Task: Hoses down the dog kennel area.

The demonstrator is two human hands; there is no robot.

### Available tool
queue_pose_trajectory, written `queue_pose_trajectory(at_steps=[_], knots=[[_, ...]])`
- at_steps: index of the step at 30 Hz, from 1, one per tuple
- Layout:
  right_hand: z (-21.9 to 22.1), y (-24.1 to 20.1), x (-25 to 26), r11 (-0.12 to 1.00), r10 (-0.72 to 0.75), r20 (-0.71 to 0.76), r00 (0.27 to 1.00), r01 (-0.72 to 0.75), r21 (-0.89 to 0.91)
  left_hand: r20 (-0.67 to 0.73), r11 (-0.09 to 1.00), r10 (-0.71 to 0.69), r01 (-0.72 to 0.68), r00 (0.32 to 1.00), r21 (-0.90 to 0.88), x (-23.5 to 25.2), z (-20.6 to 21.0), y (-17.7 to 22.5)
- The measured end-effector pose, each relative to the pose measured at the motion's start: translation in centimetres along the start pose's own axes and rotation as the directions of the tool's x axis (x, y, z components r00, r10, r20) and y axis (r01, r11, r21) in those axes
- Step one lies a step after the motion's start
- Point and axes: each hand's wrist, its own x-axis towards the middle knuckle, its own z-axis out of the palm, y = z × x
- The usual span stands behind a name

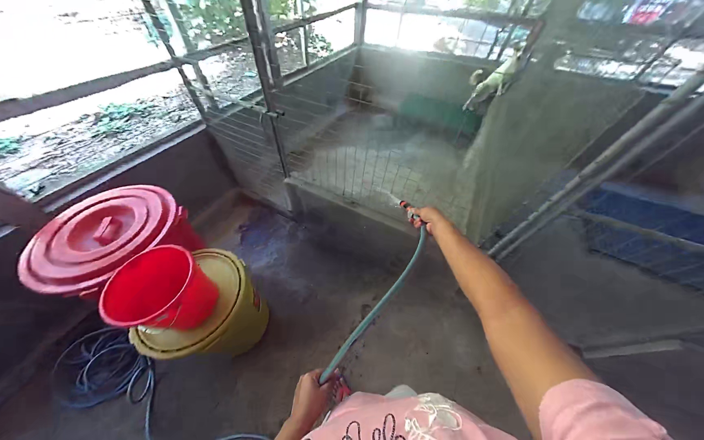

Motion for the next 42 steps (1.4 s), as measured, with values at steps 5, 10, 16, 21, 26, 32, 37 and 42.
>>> queue_pose_trajectory(at_steps=[5, 10, 16, 21, 26, 32, 37, 42], knots=[[-0.3, -1.7, 7.9, 0.995, 0.076, -0.008, 0.997, -0.075, 0.066, 0.001, 1.0, -0.011, 0.011, 1.0, 0.016, 6.9, -3.4, 3.3], [0.7, -2.6, 14.1, 0.99, 0.094, 0.017, 0.995, -0.095, 0.101, -0.101, 0.999, -0.025, 0.027, 0.995, 0.02, 10.6, -4.3, 6.8], [1.6, -4.6, 18.6, 0.951, 0.14, 0.06, 0.988, -0.151, 0.269, -0.223, 0.995, -0.098, 0.092, 0.97, -0.039, 13.9, -2.8, 9.6], [1.4, -4.8, 21.9, 0.943, 0.142, 0.079, 0.987, -0.159, 0.291, -0.222, 0.986, -0.166, 0.162, 0.961, -0.038, 15.7, -1.9, 11.1], [1.2, -4.9, 22.9, 0.946, 0.145, 0.084, 0.986, -0.163, 0.281, -0.186, 0.977, -0.21, 0.21, 0.96, -0.024, 16.4, -0.8, 11.3], [1.3, -4.9, 23.6, 0.945, 0.179, 0.1, 0.979, -0.199, 0.259, -0.172, 0.972, -0.233, 0.23, 0.957, -0.038, 15.9, 0.4, 12.2], [1.9, -4.9, 23.8, 0.94, 0.169, 0.077, 0.983, -0.184, 0.288, -0.185, 0.964, -0.264, 0.255, 0.947, -0.071, 15.3, 1.3, 12.7], [2.6, -4.2, 23.8, 0.939, 0.132, 0.062, 0.989, -0.145, 0.312, -0.197, 0.953, -0.299, 0.281, 0.934, -0.115, 14.8, 2.1, 11.7]])
